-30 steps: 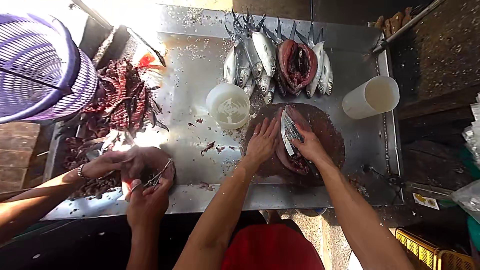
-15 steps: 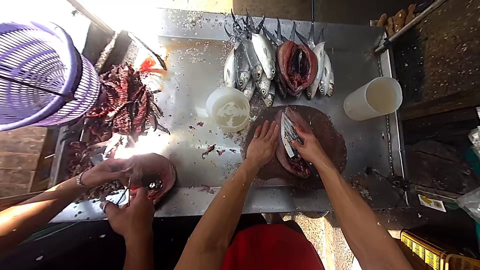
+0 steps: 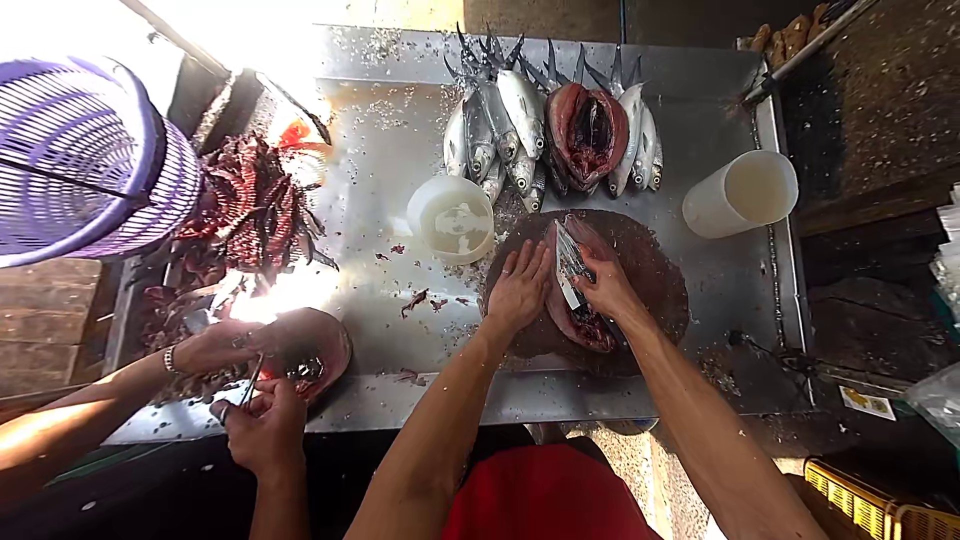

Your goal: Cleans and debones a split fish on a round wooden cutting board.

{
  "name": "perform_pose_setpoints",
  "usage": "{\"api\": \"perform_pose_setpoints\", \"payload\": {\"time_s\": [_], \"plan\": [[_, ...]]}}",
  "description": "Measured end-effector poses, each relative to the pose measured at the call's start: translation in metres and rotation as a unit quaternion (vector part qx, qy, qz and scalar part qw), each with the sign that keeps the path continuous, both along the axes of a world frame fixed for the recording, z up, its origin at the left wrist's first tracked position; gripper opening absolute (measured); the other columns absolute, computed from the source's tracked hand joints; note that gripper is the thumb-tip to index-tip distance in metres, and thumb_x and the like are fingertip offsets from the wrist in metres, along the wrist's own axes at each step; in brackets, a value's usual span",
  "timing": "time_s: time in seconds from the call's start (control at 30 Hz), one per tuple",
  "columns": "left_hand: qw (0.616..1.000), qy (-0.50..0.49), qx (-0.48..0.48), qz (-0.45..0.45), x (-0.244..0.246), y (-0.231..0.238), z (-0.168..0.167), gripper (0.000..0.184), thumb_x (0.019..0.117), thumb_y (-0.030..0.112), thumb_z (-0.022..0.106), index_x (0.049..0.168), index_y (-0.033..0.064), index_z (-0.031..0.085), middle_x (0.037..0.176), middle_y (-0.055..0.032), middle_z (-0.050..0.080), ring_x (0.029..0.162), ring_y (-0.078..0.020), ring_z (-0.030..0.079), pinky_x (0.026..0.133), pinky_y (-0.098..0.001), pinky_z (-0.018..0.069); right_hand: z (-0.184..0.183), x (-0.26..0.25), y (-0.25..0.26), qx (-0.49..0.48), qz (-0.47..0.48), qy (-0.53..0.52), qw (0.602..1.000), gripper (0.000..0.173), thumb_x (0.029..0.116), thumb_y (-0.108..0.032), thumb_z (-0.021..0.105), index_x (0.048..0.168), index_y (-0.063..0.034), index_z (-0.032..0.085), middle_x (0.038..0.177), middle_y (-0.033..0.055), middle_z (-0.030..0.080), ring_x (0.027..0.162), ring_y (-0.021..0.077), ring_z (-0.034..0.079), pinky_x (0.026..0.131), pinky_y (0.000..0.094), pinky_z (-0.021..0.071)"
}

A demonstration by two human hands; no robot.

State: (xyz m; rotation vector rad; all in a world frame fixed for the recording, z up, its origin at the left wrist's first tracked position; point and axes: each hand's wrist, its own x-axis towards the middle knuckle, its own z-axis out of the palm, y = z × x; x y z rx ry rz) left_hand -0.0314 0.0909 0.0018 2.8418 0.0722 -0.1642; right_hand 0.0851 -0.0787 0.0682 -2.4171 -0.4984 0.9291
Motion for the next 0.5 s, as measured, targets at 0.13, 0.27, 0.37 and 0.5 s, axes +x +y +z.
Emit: {"api": "perform_pose_setpoints", "payload": {"time_s": [0.13, 0.27, 0.37, 0.5], "plan": [[1.0, 0.006, 0.001, 0.002, 0.0, 0.0, 0.002, 0.059, 0.1101, 0.033, 0.024, 0.166, 0.0146, 0.017, 0.173, -0.0028, 0.013, 0.16, -0.0234, 0.004, 0.127, -0.0521, 0.0083, 0.01, -0.002, -0.017, 0.01, 0.068, 0.031, 0.997, 0.06, 0.1029, -0.024, 0.06, 0.159, -0.0138, 0.041, 0.143, 0.0158, 0.061, 0.096, 0.0277, 0.073, 0.087, 0.0473, 0.0593], [1.0, -0.004, 0.008, 0.001, -0.001, 0.0, 0.001, 0.059, 0.1101, 0.033, 0.024, 0.165, 0.0125, 0.021, 0.173, -0.0047, 0.016, 0.16, -0.0252, 0.007, 0.127, -0.053, 0.0096, 0.012, -0.008, -0.029, 0.005, 0.109, 0.038, 0.993, 0.061, 0.1032, -0.025, 0.058, 0.16, -0.0164, 0.04, 0.146, 0.013, 0.06, 0.104, 0.0274, 0.072, 0.093, 0.0481, 0.057], [1.0, -0.021, 0.003, 0.002, -0.002, 0.0, 0.0, 0.058, 0.1096, 0.032, 0.025, 0.164, 0.0122, 0.022, 0.172, -0.005, 0.018, 0.16, -0.0256, 0.008, 0.127, -0.0539, 0.0103, 0.014, -0.011, -0.036, -0.001, 0.132, 0.044, 0.99, 0.061, 0.1037, -0.026, 0.057, 0.161, -0.0167, 0.038, 0.135, 0.0174, 0.065, 0.103, 0.0295, 0.071, 0.094, 0.0492, 0.0564], [1.0, -0.025, 0.003, 0.001, -0.003, 0.001, -0.003, 0.058, 0.1099, 0.033, 0.024, 0.164, 0.0141, 0.023, 0.172, -0.0031, 0.019, 0.16, -0.0248, 0.008, 0.127, -0.0535, 0.0104, 0.017, -0.015, -0.044, -0.012, 0.171, 0.044, 0.984, 0.059, 0.1034, -0.025, 0.056, 0.16, -0.018, 0.041, 0.137, 0.0172, 0.065, 0.128, 0.0312, 0.062, 0.112, 0.052, 0.0447]]}}
